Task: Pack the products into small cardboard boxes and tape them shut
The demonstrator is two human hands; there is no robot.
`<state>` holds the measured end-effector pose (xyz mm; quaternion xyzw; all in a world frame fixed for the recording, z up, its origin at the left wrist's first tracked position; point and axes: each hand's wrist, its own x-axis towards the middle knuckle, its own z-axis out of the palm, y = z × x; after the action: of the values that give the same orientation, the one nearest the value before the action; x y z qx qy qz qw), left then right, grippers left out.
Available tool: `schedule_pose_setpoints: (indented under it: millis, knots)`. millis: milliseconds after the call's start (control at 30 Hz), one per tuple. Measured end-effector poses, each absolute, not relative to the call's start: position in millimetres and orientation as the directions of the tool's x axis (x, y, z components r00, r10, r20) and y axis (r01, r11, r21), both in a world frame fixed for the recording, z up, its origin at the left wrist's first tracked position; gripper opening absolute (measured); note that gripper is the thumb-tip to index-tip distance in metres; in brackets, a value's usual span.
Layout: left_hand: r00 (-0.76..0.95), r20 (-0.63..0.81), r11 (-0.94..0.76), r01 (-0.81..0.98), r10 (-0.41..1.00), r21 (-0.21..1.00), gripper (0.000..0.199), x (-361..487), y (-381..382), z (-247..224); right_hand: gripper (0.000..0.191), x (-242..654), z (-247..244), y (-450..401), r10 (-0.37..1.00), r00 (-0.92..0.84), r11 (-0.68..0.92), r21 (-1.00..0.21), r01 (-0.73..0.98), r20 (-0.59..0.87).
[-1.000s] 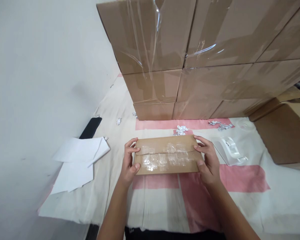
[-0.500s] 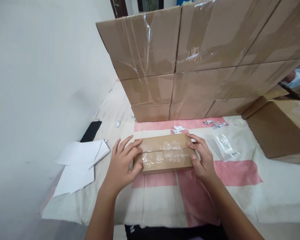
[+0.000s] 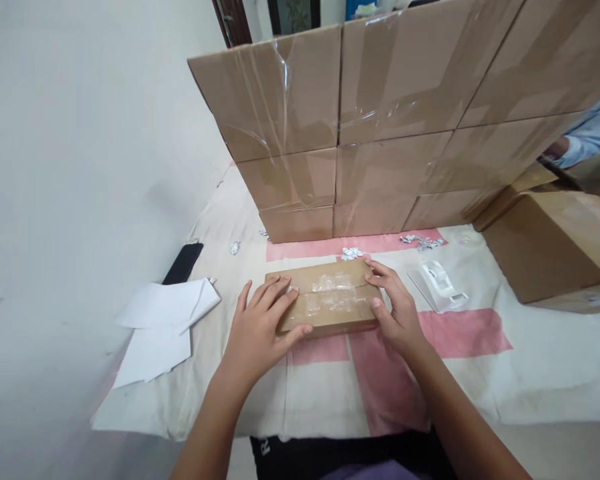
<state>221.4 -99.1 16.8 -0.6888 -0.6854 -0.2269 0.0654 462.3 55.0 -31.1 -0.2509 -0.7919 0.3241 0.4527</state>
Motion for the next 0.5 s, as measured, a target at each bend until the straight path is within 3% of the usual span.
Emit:
schedule_pose_setpoints:
  millis: [100,233,300,367,433,500]
  knots:
    - [0.010,0.509,-0.102,0.983,0.861,0.154,0.055,224,-103,12,0.033,491,-30,60,0.764,-0.405,0.599,-0.786,0.153,0.503]
    - [0.012,0.575,-0.108,0.985,0.818,0.132,0.059,230,-108,11,0.031,558,-41,91,0.885,-0.073,0.451,-0.810,0.375,0.459]
    - [-0.002,0.595,-0.109,0.983,0.804,0.150,0.061,237,-108,14,0.034,589,-47,110,0.951,0.017,0.272,-0.860,0.431,0.309]
    - [0.006,0.645,-0.142,0.977,0.764,0.159,0.060,252,-105,17,0.038,610,-49,126,0.997,0.038,0.044,-0.907,0.419,0.066]
    - [0.076,0.720,-0.269,0.950,0.690,0.158,0.052,279,-97,16,0.042,617,-47,135,0.986,0.012,-0.159,-0.912,0.379,-0.167]
    - [0.181,0.764,-0.475,0.861,0.619,0.181,0.038,318,-81,9,0.045,616,-43,139,0.950,-0.038,-0.281,-0.900,0.333,-0.310]
